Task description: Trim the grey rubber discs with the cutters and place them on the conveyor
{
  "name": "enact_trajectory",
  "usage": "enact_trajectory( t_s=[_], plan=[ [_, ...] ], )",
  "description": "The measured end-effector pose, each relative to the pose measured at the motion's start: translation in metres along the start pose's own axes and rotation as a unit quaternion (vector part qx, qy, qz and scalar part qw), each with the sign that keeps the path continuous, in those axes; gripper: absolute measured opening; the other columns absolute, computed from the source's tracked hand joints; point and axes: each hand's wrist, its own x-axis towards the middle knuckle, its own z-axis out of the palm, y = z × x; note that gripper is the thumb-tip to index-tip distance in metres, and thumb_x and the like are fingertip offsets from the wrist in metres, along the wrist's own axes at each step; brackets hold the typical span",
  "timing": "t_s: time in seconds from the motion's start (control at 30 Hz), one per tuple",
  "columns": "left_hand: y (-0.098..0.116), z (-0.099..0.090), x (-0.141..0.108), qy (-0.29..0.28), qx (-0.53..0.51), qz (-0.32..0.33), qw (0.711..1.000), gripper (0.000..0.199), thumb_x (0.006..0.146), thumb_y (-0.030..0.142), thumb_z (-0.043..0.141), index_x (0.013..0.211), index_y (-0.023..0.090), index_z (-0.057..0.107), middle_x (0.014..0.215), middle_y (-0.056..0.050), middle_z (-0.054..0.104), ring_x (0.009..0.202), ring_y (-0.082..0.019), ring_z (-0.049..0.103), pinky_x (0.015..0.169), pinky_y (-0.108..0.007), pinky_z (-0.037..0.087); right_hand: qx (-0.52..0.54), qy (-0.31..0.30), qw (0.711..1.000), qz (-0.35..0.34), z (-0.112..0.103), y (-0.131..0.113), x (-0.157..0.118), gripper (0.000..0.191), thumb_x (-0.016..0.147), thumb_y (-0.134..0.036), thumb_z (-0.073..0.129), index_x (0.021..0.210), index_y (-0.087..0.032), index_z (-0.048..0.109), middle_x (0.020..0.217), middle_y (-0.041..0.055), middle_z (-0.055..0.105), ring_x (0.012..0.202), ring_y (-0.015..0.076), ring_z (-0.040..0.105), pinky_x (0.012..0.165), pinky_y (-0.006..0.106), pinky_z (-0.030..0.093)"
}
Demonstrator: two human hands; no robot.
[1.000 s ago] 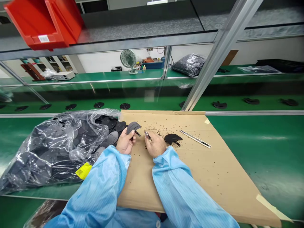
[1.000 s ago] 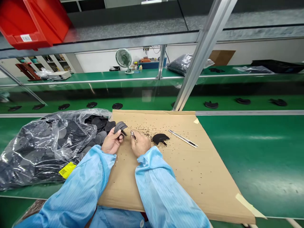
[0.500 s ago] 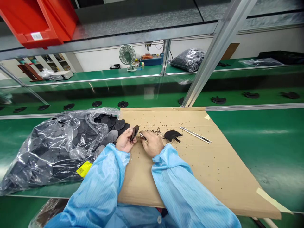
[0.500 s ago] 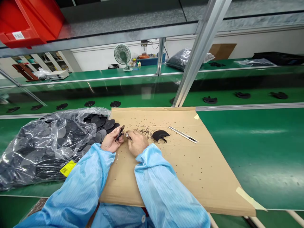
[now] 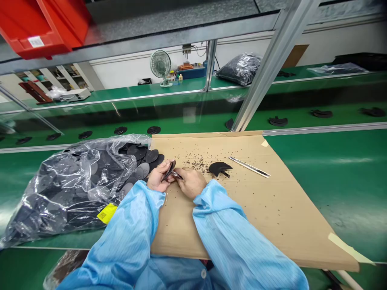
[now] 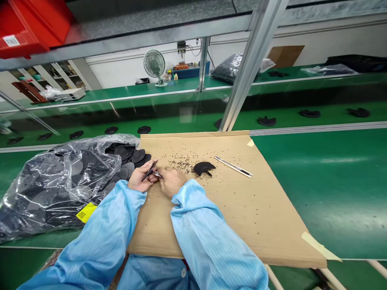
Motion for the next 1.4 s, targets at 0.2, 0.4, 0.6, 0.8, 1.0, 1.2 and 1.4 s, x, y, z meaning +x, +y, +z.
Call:
enact_trajectory(
  t_s=[0.2,0.4,0.6,0.8,1.0,1.2,1.4],
  plan=[
    [-0.002,-0.001,0.001,0.002,0.021,0.007,1.0,0.026,0.069,0.018,0.07,0.093,0.014,0.06,0.059,0.003,0.048,0.04,-0.007,0.037,0.039,-0.02,0.025,-0.016,-0.019,1.0,-0.008,-0.004,-0.001,0.001,0.026,0.089,-0.026,0.045,0.109,-0.024,0.062,0.098,0.0062,0.068,0.085,0.0209,0.063,0.068,0.029,0.043],
    [-0.003,-0.002,0.002,0.013,0.019,0.008,1.0,0.026,0.067,0.018,0.071,0.091,0.013,0.061,0.059,0.002,0.048,0.041,-0.007,0.038,0.039,-0.019,0.025,-0.026,-0.028,0.999,-0.008,-0.005,-0.001,0.0,0.026,0.085,-0.021,0.047,0.106,-0.023,0.062,0.095,0.0063,0.069,0.086,0.0215,0.064,0.067,0.029,0.043],
    [-0.005,-0.002,0.003,0.036,0.029,0.016,0.999,0.026,0.068,0.017,0.071,0.092,0.013,0.063,0.06,0.002,0.05,0.04,-0.006,0.037,0.038,-0.019,0.027,-0.039,-0.046,0.998,0.002,-0.007,-0.003,0.001,0.025,0.085,-0.018,0.046,0.103,-0.022,0.063,0.099,0.0078,0.07,0.088,0.023,0.065,0.067,0.03,0.043],
    [-0.007,-0.003,0.004,0.053,0.036,0.02,0.998,0.025,0.068,0.018,0.071,0.091,0.013,0.062,0.06,0.002,0.05,0.039,-0.006,0.038,0.037,-0.019,0.028,-0.045,-0.069,0.996,0.019,-0.005,-0.004,0.001,0.023,0.086,-0.018,0.046,0.1,-0.021,0.063,0.095,0.0088,0.07,0.082,0.0231,0.066,0.062,0.029,0.041],
    [-0.002,0.001,0.0,0.014,-0.02,-0.003,1.0,0.018,0.074,0.015,0.066,0.091,0.014,0.06,0.061,0.002,0.046,0.041,-0.006,0.034,0.04,-0.019,0.025,0.026,-0.003,0.999,0.029,0.002,-0.003,0.001,0.022,0.091,-0.027,0.044,0.1,-0.024,0.065,0.095,0.0054,0.071,0.083,0.0195,0.065,0.068,0.027,0.043],
    [0.003,0.001,-0.001,0.014,-0.079,-0.016,0.997,0.012,0.077,0.011,0.06,0.089,0.013,0.06,0.064,0.001,0.044,0.045,-0.006,0.032,0.042,-0.019,0.024,0.214,0.167,0.958,0.094,0.006,0.002,0.002,0.023,0.087,-0.026,0.046,0.097,-0.021,0.066,0.093,0.0038,0.071,0.086,0.0178,0.064,0.079,0.026,0.046],
    [0.005,0.0,-0.003,0.031,-0.111,0.008,0.993,0.01,0.08,0.012,0.054,0.087,0.014,0.061,0.066,0.0,0.041,0.048,-0.006,0.032,0.044,-0.021,0.025,0.35,0.308,0.869,0.165,0.009,0.015,0.006,0.029,0.083,-0.037,0.051,0.099,-0.016,0.064,0.079,0.0035,0.067,0.07,0.0164,0.06,0.071,0.028,0.048]
  ],
)
